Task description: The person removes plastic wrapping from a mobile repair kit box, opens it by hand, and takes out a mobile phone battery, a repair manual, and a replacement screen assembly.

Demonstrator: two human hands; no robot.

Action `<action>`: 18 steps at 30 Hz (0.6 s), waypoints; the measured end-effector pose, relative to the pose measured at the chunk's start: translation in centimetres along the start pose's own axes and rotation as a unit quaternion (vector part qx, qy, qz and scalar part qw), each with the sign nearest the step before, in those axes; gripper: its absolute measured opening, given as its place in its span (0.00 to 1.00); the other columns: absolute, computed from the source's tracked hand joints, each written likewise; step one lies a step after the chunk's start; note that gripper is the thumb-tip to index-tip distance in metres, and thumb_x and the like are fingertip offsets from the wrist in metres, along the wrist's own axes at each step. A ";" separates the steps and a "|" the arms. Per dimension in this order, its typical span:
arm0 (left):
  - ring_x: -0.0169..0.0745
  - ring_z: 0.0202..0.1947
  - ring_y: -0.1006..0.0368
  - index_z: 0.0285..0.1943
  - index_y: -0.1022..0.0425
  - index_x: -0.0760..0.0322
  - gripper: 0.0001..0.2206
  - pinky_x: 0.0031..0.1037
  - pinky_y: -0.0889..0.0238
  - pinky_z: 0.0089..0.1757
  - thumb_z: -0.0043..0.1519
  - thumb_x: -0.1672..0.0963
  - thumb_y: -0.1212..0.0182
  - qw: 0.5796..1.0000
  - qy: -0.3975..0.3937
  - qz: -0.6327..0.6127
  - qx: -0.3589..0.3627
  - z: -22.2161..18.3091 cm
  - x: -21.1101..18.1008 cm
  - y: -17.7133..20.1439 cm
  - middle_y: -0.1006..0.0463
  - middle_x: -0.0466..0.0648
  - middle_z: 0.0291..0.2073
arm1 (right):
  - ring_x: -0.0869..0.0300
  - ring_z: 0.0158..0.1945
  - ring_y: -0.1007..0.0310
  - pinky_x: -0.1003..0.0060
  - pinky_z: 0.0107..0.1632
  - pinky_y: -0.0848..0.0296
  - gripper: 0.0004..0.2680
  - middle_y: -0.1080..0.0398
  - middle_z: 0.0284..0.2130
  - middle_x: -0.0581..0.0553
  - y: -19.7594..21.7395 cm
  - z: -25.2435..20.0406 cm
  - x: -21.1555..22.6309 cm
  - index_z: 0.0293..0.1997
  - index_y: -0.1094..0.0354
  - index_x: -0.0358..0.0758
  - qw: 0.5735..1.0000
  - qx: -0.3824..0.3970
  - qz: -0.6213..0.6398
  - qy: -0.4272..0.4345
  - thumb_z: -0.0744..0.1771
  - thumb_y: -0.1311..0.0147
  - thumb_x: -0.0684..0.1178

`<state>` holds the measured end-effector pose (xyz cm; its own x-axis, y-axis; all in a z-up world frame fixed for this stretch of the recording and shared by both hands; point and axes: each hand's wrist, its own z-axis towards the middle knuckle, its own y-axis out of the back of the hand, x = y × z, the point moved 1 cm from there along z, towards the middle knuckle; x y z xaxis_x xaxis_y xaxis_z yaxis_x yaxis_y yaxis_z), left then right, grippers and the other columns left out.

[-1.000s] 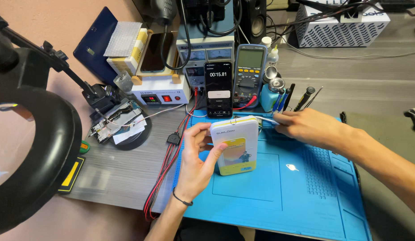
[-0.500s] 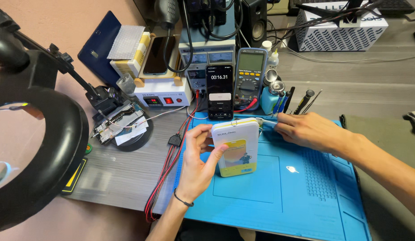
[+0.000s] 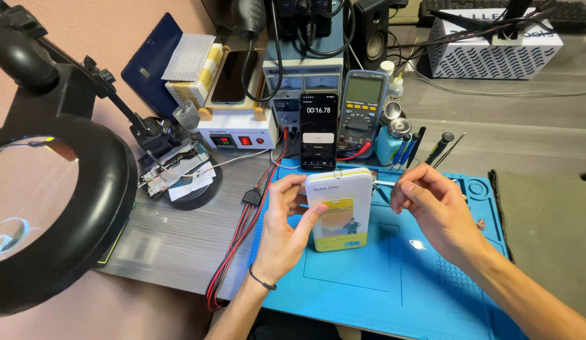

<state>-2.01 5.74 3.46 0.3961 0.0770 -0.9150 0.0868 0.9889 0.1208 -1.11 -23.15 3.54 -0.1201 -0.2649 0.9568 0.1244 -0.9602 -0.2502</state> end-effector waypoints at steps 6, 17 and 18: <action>0.41 0.50 0.17 0.73 0.36 0.58 0.25 0.28 0.25 0.49 0.69 0.56 0.30 0.998 0.043 -0.038 0.003 -0.2 0.4 0.1 0.17 0.52 0.55 | 0.49 0.41 0.23 0.58 0.47 0.25 0.04 0.22 0.42 0.35 -1.6 -0.8 0.9 0.48 0.20 0.32 0.996 0.013 0.055 0.065 0.69 0.37 0.37; 0.47 0.54 0.28 0.69 0.30 0.61 0.20 0.33 0.33 0.55 0.67 0.58 0.40 0.983 -0.108 0.105 0.103 0.3 -4.3 3.8 0.25 0.53 0.54 | 0.50 0.47 0.10 0.60 0.59 0.10 0.06 0.16 0.42 0.33 -6.7 -1.7 4.0 0.49 0.19 0.29 0.989 0.016 -0.103 0.108 0.69 0.38 0.35; 0.48 0.58 0.27 0.65 0.31 0.64 0.19 0.33 0.31 0.58 0.63 0.60 0.40 0.987 -0.101 0.091 0.090 0.3 -4.9 3.8 0.27 0.55 0.56 | 0.50 0.48 0.07 0.59 0.61 0.08 0.07 0.15 0.42 0.34 -7.0 -1.8 3.8 0.50 0.20 0.29 0.991 0.015 -0.099 0.087 0.68 0.36 0.36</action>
<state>-3.34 9.08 8.54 0.5922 0.2056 -0.7791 0.1523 0.9209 0.3589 -4.24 -17.57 8.64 -0.3126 -0.0849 0.9461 0.1103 -0.9925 -0.0526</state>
